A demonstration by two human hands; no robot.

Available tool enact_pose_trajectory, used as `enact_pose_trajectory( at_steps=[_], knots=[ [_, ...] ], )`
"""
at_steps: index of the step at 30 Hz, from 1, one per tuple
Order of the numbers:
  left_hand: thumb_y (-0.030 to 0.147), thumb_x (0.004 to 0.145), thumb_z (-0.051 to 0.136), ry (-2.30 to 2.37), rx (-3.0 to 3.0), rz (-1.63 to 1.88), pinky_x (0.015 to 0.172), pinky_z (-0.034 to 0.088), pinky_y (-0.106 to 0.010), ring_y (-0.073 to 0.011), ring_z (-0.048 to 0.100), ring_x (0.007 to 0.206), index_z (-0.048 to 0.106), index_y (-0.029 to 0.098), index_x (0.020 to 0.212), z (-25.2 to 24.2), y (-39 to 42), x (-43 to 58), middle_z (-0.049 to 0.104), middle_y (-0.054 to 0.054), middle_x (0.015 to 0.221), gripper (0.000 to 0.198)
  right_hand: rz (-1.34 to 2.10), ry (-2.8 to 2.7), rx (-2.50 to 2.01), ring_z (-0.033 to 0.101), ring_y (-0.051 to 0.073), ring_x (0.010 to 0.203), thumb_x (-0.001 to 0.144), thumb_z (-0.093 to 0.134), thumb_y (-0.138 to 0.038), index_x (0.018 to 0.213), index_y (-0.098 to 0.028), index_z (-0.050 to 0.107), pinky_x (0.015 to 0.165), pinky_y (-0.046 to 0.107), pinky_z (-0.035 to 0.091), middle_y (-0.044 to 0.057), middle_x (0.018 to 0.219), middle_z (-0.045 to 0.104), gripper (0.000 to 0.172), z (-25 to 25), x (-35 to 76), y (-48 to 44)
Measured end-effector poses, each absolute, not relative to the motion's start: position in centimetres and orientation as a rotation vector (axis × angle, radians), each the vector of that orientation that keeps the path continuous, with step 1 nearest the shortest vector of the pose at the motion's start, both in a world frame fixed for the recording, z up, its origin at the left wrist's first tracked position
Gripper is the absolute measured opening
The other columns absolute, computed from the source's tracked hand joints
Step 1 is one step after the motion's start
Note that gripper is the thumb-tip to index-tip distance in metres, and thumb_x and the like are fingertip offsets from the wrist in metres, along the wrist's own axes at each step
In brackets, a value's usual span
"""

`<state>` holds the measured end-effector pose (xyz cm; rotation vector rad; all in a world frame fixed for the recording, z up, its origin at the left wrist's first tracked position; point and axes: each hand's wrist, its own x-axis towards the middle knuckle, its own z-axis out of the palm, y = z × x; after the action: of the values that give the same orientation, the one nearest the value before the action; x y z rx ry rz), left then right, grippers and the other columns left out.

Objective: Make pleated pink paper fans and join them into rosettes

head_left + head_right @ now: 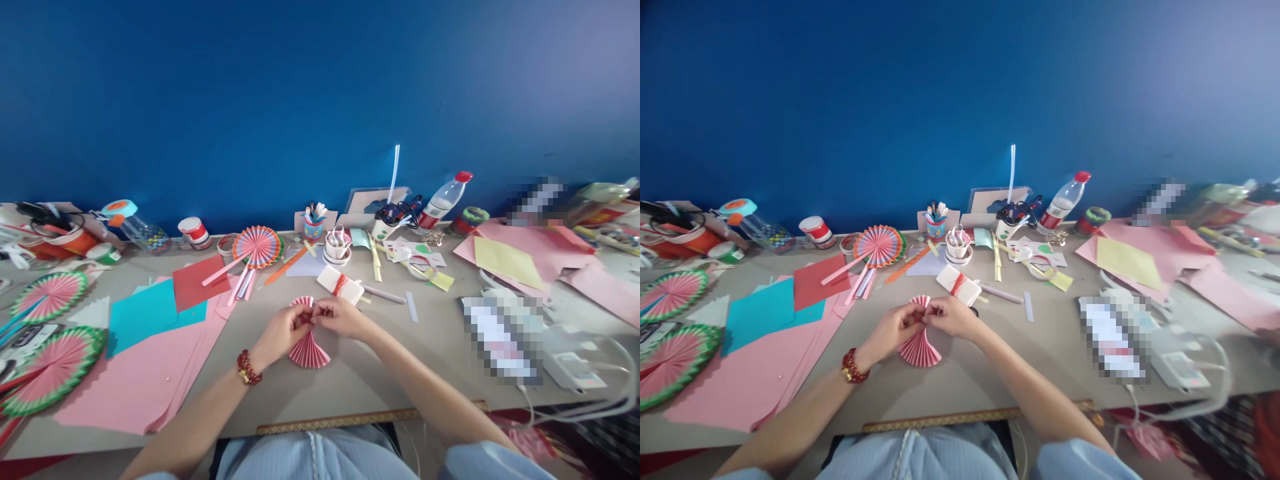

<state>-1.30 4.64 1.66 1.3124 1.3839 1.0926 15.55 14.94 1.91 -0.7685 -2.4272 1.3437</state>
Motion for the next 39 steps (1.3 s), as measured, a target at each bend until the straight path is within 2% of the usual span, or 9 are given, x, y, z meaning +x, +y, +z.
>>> enact_pose_trajectory(
  at_steps=[6, 14, 17, 19, 21, 25, 30, 36, 39],
  knots=[
    [0.025, 0.080, 0.069, 1.306, 1.244, 1.037, 0.066, 0.044, -0.024, -0.0179, 0.061, 0.073, 0.074, 0.019, 0.093, 1.2, 5.2, -1.3, 0.072, -0.006, 0.085, 0.015, 1.261, -2.454, -0.794, 0.053, 0.012, 0.062, 0.078, 0.062, -0.015, 0.071, -0.017, 0.066, 0.058, 0.021, 0.034, -0.002, 0.067, 0.062, 0.008, 2.5, 16.1, 14.9],
    [0.026, 0.080, 0.070, 1.341, 1.276, 0.984, 0.060, 0.040, -0.023, -0.0146, 0.054, 0.064, 0.072, 0.017, 0.085, 1.0, 5.3, -1.1, 0.066, -0.003, 0.075, 0.011, 1.186, -2.494, -0.767, 0.057, 0.013, 0.068, 0.082, 0.065, -0.017, 0.076, -0.018, 0.068, 0.064, 0.023, 0.039, 0.000, 0.072, 0.065, 0.006, 2.3, 16.7, 14.8],
    [0.027, 0.079, 0.070, 1.356, 1.278, 0.982, 0.058, 0.038, -0.023, -0.0138, 0.052, 0.060, 0.071, 0.018, 0.083, 0.9, 5.3, -1.0, 0.065, -0.001, 0.073, 0.010, 1.082, -2.465, -0.790, 0.060, 0.018, 0.081, 0.083, 0.064, -0.018, 0.086, -0.019, 0.068, 0.073, 0.027, 0.044, 0.004, 0.085, 0.067, 0.005, 2.2, 17.2, 14.3],
    [0.028, 0.079, 0.071, 1.363, 1.256, 0.985, 0.056, 0.037, -0.023, -0.0133, 0.052, 0.059, 0.071, 0.018, 0.082, 0.9, 5.3, -1.0, 0.065, -0.001, 0.072, 0.011, 0.878, -2.388, -0.821, 0.060, 0.023, 0.097, 0.083, 0.062, -0.016, 0.098, -0.019, 0.067, 0.084, 0.033, 0.045, 0.008, 0.102, 0.067, 0.016, 2.3, 17.8, 13.4],
    [0.030, 0.080, 0.068, 1.384, 1.256, 0.973, 0.055, 0.037, -0.023, -0.0126, 0.051, 0.056, 0.070, 0.018, 0.081, 0.8, 5.3, -1.1, 0.065, 0.000, 0.070, 0.012, 0.652, -2.271, -0.831, 0.058, 0.025, 0.104, 0.086, 0.058, -0.014, 0.104, -0.020, 0.065, 0.091, 0.038, 0.044, 0.010, 0.108, 0.066, 0.020, 2.3, 18.4, 12.1],
    [0.032, 0.084, 0.063, 1.447, 1.338, 0.918, 0.057, 0.040, -0.022, -0.0124, 0.053, 0.059, 0.068, 0.018, 0.082, 0.5, 5.2, -1.5, 0.063, 0.001, 0.069, 0.015, 0.578, -2.165, -0.759, 0.061, 0.022, 0.092, 0.092, 0.053, -0.017, 0.099, -0.021, 0.064, 0.083, 0.034, 0.049, 0.009, 0.097, 0.067, 0.014, 2.0, 19.2, 9.3],
    [0.033, 0.085, 0.062, 1.484, 1.415, 0.869, 0.060, 0.043, -0.022, -0.0131, 0.055, 0.064, 0.067, 0.016, 0.086, 0.1, 5.3, -1.7, 0.065, 0.000, 0.075, 0.018, 0.540, -2.244, -0.729, 0.063, 0.020, 0.090, 0.093, 0.047, -0.011, 0.106, -0.021, 0.063, 0.079, 0.030, 0.049, 0.008, 0.098, 0.068, 0.023, 1.0, 18.3, 8.7],
    [0.035, 0.083, 0.065, 1.483, 1.396, 0.866, 0.064, 0.046, -0.024, -0.0156, 0.060, 0.071, 0.070, 0.016, 0.091, 0.5, 5.2, -1.6, 0.070, -0.004, 0.083, 0.021, 0.360, -2.372, -0.793, 0.060, 0.019, 0.081, 0.098, 0.046, -0.017, 0.091, -0.019, 0.065, 0.073, 0.028, 0.045, 0.007, 0.086, 0.067, 0.020, 0.1, 17.3, 9.6],
    [0.038, 0.083, 0.066, 1.465, 1.359, 0.869, 0.061, 0.044, -0.023, -0.0136, 0.057, 0.065, 0.069, 0.016, 0.089, 0.8, 5.2, -1.6, 0.068, -0.002, 0.077, 0.023, 0.381, -2.373, -0.804, 0.060, 0.019, 0.079, 0.097, 0.047, -0.017, 0.088, -0.019, 0.065, 0.073, 0.028, 0.045, 0.007, 0.084, 0.067, 0.020, -0.2, 17.2, 9.5]
  ],
)
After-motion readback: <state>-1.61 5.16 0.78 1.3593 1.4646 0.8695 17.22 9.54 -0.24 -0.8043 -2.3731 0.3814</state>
